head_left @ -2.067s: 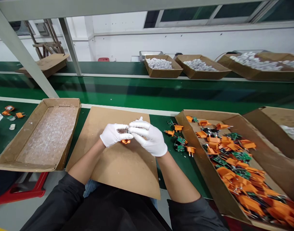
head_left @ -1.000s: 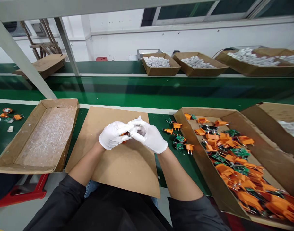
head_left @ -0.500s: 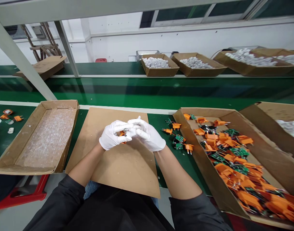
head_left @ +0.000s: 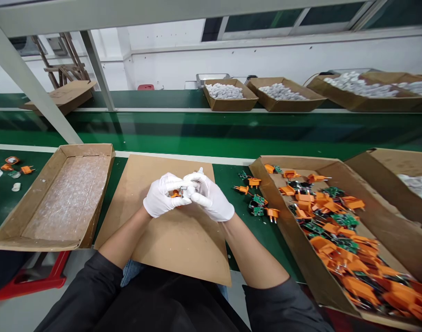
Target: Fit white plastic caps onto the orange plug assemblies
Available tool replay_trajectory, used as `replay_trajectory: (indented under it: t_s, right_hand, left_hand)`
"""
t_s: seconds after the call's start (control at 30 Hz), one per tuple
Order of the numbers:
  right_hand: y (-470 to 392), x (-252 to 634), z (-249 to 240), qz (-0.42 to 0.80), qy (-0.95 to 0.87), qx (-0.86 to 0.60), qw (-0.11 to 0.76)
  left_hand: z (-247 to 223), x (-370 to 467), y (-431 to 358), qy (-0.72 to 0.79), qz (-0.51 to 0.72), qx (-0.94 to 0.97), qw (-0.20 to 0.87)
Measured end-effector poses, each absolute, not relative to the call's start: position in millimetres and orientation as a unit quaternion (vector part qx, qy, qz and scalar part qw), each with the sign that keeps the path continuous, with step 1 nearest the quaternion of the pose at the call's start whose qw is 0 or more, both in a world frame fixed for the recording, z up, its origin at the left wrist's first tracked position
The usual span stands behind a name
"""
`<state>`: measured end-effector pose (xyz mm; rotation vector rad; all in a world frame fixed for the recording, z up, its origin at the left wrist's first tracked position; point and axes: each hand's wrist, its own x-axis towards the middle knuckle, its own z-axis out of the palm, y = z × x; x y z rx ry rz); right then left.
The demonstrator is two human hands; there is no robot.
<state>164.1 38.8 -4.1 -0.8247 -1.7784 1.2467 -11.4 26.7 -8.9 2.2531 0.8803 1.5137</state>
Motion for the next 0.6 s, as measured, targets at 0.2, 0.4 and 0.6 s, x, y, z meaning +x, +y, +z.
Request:
replay_trajectory:
  t_s: [0.2, 0.4, 0.6]
  right_hand:
    - [37, 168, 0, 0.566, -0.653, -0.293, 0.409]
    - [38, 173, 0, 0.556, -0.661, -0.300, 0.404]
    - [38, 172, 4, 0.567, -0.668, -0.289, 0.385]
  left_hand:
    - [-1, -10, 25, 0.275, 0.530, 0.796, 0.098]
    - [6, -7, 25, 0.218, 0.522, 0.823, 0.041]
    - [11, -1, 25, 0.179, 0.512, 0.839, 0.035]
